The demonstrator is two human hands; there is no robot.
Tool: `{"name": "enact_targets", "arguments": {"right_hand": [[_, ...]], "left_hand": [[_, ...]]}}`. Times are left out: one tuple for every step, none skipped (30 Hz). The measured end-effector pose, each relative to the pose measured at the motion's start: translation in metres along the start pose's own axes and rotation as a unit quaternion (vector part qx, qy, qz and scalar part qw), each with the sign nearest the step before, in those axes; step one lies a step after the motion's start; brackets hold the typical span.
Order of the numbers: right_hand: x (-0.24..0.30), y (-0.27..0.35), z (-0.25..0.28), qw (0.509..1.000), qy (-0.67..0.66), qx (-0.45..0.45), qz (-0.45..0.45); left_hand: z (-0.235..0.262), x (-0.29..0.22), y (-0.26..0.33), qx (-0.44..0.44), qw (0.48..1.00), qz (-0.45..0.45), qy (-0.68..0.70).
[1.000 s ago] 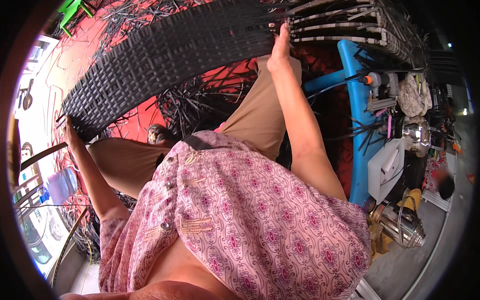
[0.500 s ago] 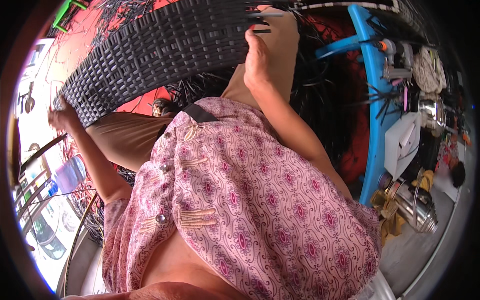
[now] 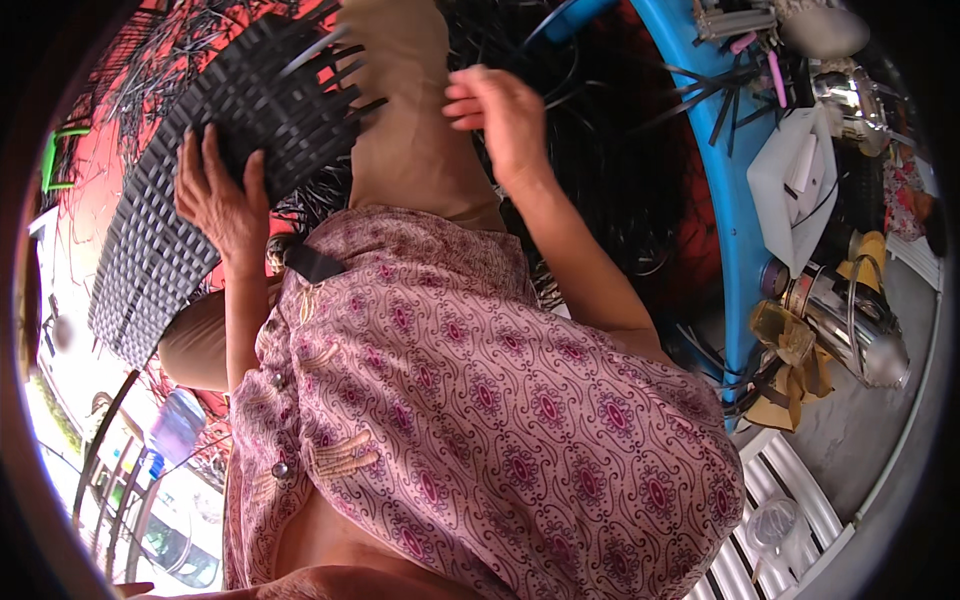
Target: The person weaves black synthetic strands into a flat woven panel, interlacing them by hand and periodically adjusting the panel's position. The person continues weaving across the panel's surface, maintaining tension and alignment of the strands.
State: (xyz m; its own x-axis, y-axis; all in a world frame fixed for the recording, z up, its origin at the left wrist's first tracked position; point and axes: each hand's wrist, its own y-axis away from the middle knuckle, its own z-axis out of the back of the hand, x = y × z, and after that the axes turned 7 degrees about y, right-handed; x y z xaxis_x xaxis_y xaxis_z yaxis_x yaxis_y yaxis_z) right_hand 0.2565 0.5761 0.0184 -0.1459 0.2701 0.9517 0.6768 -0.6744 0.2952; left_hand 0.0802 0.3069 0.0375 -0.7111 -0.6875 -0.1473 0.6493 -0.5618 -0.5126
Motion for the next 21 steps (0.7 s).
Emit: {"name": "enact_targets", "arguments": {"right_hand": [[-0.023, -0.013, 0.021, 0.998, 0.021, -0.062, -0.014], [-0.044, -0.023, 0.041, 0.991, 0.039, -0.116, -0.059], [-0.071, -0.034, 0.063, 0.984, 0.009, -0.153, -0.090], [-0.094, -0.044, 0.081, 0.970, -0.005, -0.209, -0.125], [-0.121, -0.054, 0.102, 0.961, 0.010, -0.243, -0.131], [-0.144, -0.062, 0.120, 0.953, 0.020, -0.259, -0.157], [-0.164, -0.069, 0.135, 0.943, 0.031, -0.277, -0.180], [-0.182, -0.081, 0.152, 0.944, 0.033, -0.286, -0.163], [-0.201, -0.092, 0.168, 0.944, 0.037, -0.294, -0.145], [-0.220, -0.103, 0.179, 0.944, 0.039, -0.299, -0.132], [-0.238, -0.113, 0.190, 0.941, 0.055, -0.304, -0.139], [-0.254, -0.125, 0.204, 0.937, 0.069, -0.310, -0.146], [-0.272, -0.144, 0.221, 0.934, 0.083, -0.315, -0.148], [-0.300, -0.163, 0.246, 0.920, 0.194, -0.314, -0.133], [-0.340, -0.178, 0.282, 0.893, 0.299, -0.315, -0.118], [-0.348, -0.183, 0.284, 0.866, 0.375, -0.306, -0.126], [-0.352, -0.185, 0.289, 0.830, 0.449, -0.303, -0.134], [-0.327, -0.188, 0.275, 0.800, 0.494, -0.299, -0.163], [-0.306, -0.188, 0.267, 0.763, 0.538, -0.301, -0.192], [-0.313, -0.185, 0.274, 0.766, 0.534, -0.311, -0.179], [-0.322, -0.183, 0.282, 0.768, 0.531, -0.318, -0.163]], "left_hand": [[0.003, 0.000, 0.003, 0.005, 1.000, 0.000, -0.002], [0.003, -0.001, 0.005, 0.013, 1.000, 0.002, -0.002], [0.006, -0.002, 0.006, 0.012, 1.000, 0.004, -0.002], [0.011, -0.004, 0.005, 0.019, 1.000, 0.004, -0.007], [0.008, -0.004, 0.006, 0.021, 1.000, 0.006, -0.002], [0.011, -0.007, 0.005, 0.029, 1.000, 0.009, -0.008], [0.016, -0.007, 0.004, 0.035, 0.999, 0.015, -0.013], [0.017, -0.008, 0.004, 0.036, 0.999, 0.013, -0.012], [0.017, -0.008, 0.005, 0.037, 0.999, 0.014, -0.012], [0.018, -0.009, 0.006, 0.040, 0.999, 0.020, -0.024], [0.018, -0.011, 0.006, 0.041, 0.999, 0.028, -0.019], [0.020, -0.011, 0.005, 0.046, 0.998, 0.027, -0.018], [0.021, -0.011, 0.003, 0.047, 0.998, 0.027, -0.018], [0.021, -0.008, 0.001, 0.048, 0.998, 0.023, -0.020], [0.020, -0.009, -0.005, 0.050, 0.998, 0.012, -0.020], [0.023, -0.012, -0.003, 0.054, 0.998, 0.017, -0.023], [0.022, -0.013, -0.003, 0.054, 0.998, 0.015, -0.022], [0.026, -0.017, 0.002, 0.054, 0.998, 0.020, -0.029], [0.028, -0.020, 0.002, 0.053, 0.998, 0.022, -0.029], [0.030, -0.021, -0.001, 0.055, 0.998, 0.014, -0.035], [0.031, -0.020, -0.002, 0.057, 0.998, 0.012, -0.034]]}}
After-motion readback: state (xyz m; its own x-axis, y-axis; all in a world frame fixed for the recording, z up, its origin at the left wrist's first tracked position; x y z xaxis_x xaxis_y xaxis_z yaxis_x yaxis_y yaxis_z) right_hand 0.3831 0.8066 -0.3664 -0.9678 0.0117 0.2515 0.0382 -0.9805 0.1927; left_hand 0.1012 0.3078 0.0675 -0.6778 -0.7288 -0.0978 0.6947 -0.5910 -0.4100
